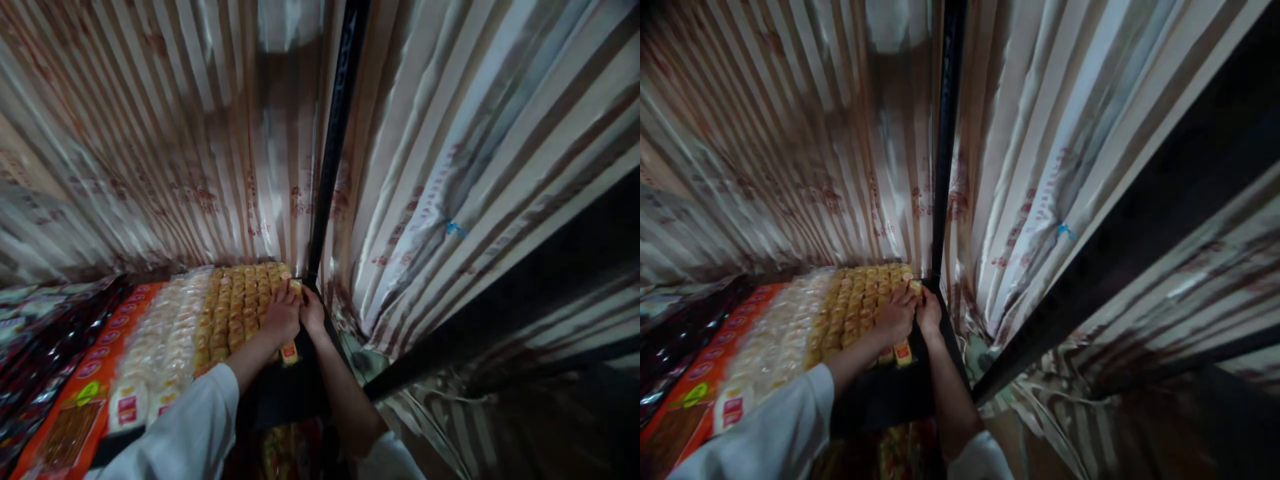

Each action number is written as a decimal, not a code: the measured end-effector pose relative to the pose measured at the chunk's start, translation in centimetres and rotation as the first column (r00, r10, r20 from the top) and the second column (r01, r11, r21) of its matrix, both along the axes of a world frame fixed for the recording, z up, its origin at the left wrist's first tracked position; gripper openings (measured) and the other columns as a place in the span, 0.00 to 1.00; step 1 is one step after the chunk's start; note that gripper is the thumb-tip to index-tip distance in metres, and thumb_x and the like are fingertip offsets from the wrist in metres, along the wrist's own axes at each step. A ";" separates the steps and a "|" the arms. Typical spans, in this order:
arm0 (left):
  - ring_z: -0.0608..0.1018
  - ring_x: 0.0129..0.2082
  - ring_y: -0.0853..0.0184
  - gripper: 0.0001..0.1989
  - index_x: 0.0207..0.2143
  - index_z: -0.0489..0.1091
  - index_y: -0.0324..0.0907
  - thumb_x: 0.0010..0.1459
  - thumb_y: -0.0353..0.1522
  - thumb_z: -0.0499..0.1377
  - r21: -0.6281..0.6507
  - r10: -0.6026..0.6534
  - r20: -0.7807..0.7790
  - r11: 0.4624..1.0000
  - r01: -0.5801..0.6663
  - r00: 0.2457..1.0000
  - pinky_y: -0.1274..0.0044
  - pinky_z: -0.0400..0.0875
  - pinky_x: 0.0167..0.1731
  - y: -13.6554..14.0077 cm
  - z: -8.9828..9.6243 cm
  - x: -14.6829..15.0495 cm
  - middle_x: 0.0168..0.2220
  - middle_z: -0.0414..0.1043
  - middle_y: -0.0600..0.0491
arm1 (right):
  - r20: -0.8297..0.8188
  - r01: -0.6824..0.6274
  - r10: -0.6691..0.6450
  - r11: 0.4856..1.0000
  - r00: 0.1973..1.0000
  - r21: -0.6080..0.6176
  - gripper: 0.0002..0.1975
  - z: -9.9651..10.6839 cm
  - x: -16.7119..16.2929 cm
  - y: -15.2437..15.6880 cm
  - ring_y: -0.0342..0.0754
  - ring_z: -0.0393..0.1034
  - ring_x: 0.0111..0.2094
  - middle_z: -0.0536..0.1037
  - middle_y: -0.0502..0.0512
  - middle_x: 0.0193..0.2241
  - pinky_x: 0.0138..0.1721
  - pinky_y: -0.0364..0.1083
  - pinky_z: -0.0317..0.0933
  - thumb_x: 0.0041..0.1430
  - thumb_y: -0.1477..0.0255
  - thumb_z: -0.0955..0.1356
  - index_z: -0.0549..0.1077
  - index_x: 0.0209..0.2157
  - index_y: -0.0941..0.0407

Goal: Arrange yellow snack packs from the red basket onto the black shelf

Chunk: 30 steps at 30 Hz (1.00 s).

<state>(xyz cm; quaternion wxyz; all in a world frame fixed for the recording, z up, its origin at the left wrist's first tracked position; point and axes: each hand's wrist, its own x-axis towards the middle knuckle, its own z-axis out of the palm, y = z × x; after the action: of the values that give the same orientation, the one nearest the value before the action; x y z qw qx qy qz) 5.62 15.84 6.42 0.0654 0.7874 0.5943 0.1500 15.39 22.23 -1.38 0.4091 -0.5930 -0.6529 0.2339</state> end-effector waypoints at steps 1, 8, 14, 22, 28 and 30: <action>0.50 0.62 0.53 0.22 0.51 0.65 0.35 0.54 0.26 0.47 0.003 -0.005 -0.006 1.000 0.005 1.000 0.60 0.45 0.59 0.3 -0.1 0.0 0.58 0.60 0.44 | 0.012 -0.002 0.002 1.000 1.000 -0.006 0.20 -0.1 -0.1 0.3 0.49 0.68 0.45 0.75 0.58 0.43 0.46 0.46 0.61 0.55 0.74 0.60 0.68 0.50 0.57; 0.51 0.62 0.52 0.22 0.51 0.64 0.32 0.54 0.27 0.47 -0.022 0.021 -0.036 1.000 -0.022 0.999 0.61 0.45 0.59 1.7 -0.1 0.1 0.57 0.61 0.41 | 0.019 -0.047 0.047 0.999 0.999 -0.012 0.21 -0.7 -1.0 2.2 0.47 0.69 0.42 0.76 0.58 0.41 0.46 0.45 0.61 0.54 0.77 0.60 0.69 0.50 0.58; 0.56 0.60 0.54 0.20 0.50 0.65 0.34 0.56 0.29 0.47 0.010 0.039 -0.123 0.999 -0.038 0.992 0.61 0.46 0.59 2.7 -0.3 -0.3 0.55 0.64 0.43 | -0.039 -0.122 0.125 0.990 0.991 0.075 0.25 -2.3 -1.5 3.2 0.48 0.70 0.44 0.76 0.60 0.43 0.47 0.46 0.61 0.49 0.82 0.60 0.69 0.50 0.61; 0.63 0.55 0.54 0.19 0.48 0.67 0.30 0.55 0.28 0.47 0.062 0.010 -0.239 0.998 0.005 0.971 0.59 0.48 0.57 3.9 -1.0 -0.3 0.50 0.67 0.39 | -0.096 -0.157 0.173 0.976 0.980 0.149 0.23 -4.1 -1.9 3.6 0.47 0.69 0.45 0.75 0.56 0.46 0.49 0.47 0.61 0.53 0.79 0.58 0.69 0.50 0.57; 0.62 0.56 0.53 0.17 0.43 0.70 0.31 0.56 0.29 0.48 0.068 -0.005 -0.227 0.997 0.020 0.974 0.58 0.48 0.57 4.0 -1.3 -0.6 0.49 0.68 0.39 | -0.070 -0.090 0.099 0.988 0.993 0.125 0.22 -4.2 -1.6 3.5 0.51 0.69 0.45 0.75 0.63 0.44 0.49 0.50 0.60 0.52 0.76 0.60 0.69 0.49 0.62; 0.60 0.58 0.52 0.17 0.43 0.70 0.32 0.56 0.29 0.48 0.067 -0.003 -0.214 0.998 0.018 0.977 0.58 0.47 0.58 3.9 -1.1 -0.7 0.49 0.68 0.39 | -0.085 -0.059 0.072 0.987 0.994 0.150 0.23 -4.2 -1.7 3.4 0.51 0.68 0.47 0.74 0.63 0.46 0.50 0.50 0.60 0.51 0.75 0.61 0.69 0.49 0.62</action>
<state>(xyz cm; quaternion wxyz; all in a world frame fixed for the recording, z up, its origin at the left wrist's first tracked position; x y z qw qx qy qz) 4.91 19.79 5.27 -0.0250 0.8040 0.5881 0.0846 13.73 25.64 -5.54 0.4727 -0.5283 -0.6685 0.2249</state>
